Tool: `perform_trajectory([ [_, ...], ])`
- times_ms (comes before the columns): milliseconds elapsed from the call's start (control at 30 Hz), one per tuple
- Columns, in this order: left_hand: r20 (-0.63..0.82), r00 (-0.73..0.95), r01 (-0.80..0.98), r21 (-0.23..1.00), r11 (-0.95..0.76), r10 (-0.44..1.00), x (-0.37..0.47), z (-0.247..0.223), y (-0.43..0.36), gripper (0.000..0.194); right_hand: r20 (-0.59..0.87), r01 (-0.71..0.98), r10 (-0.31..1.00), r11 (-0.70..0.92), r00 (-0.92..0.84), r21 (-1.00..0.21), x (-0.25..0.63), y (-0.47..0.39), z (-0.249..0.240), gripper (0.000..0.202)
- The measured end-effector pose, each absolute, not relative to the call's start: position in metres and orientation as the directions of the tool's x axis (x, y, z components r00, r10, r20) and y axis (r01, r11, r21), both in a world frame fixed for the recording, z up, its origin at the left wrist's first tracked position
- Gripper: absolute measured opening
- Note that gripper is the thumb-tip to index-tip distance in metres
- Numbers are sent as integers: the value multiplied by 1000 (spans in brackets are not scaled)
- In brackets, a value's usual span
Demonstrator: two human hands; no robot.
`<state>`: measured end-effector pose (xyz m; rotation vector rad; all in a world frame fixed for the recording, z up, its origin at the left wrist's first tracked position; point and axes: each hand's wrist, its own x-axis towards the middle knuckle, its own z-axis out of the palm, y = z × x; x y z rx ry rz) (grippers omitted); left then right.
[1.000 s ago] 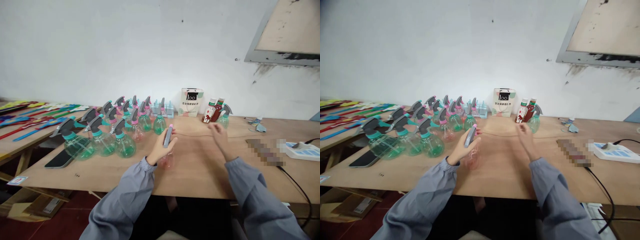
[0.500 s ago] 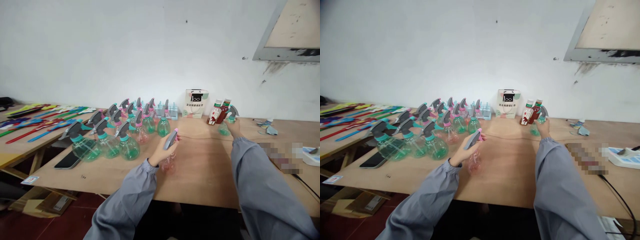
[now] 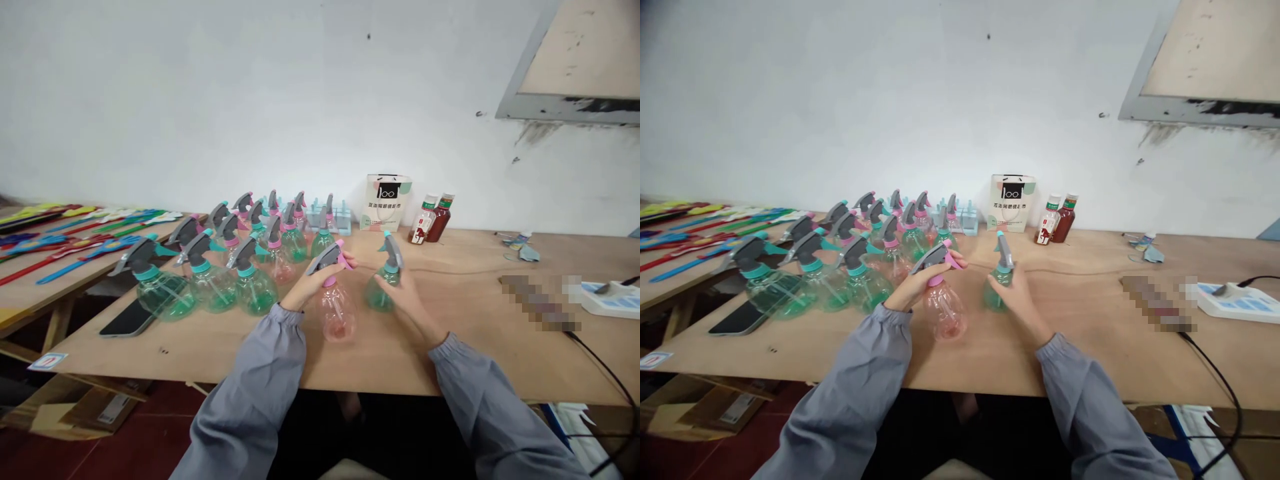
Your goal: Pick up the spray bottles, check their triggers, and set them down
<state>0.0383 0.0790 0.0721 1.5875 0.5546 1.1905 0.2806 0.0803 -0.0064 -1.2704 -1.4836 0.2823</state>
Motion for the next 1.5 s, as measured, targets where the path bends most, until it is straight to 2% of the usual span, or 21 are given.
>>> perform_trajectory([
  [167,397,384,-202,917,-344,833,37,73,77,33,532,520,824,373,194,-768,252,61,-1,46],
  [233,396,324,-199,916,-347,859,38,70,78,29,527,526,828,367,192,-768,251,58,0,44],
  [367,400,191,-245,904,-351,896,41,66,78,38,530,541,826,362,192,-759,253,58,0,45],
  [533,434,333,-156,901,-405,837,40,68,74,27,549,551,816,378,181,-744,255,61,-2,44],
  [700,413,191,-166,908,-385,890,41,61,79,34,549,570,819,374,168,-732,258,58,-3,43],
  [900,477,276,-177,879,-444,834,42,63,79,27,541,581,822,356,179,-732,259,57,-1,47],
  [1067,385,128,-212,911,-354,914,44,64,80,30,556,578,812,371,177,-727,258,57,-2,46],
  [1300,467,164,-180,880,-439,869,43,62,84,23,562,576,809,380,172,-724,259,57,-5,44],
  [1400,408,71,-167,905,-392,910,44,60,85,30,558,569,810,375,184,-732,259,57,-4,50],
  [1500,424,25,-188,892,-412,905,44,61,84,31,556,564,812,379,177,-733,259,56,-3,49],
])
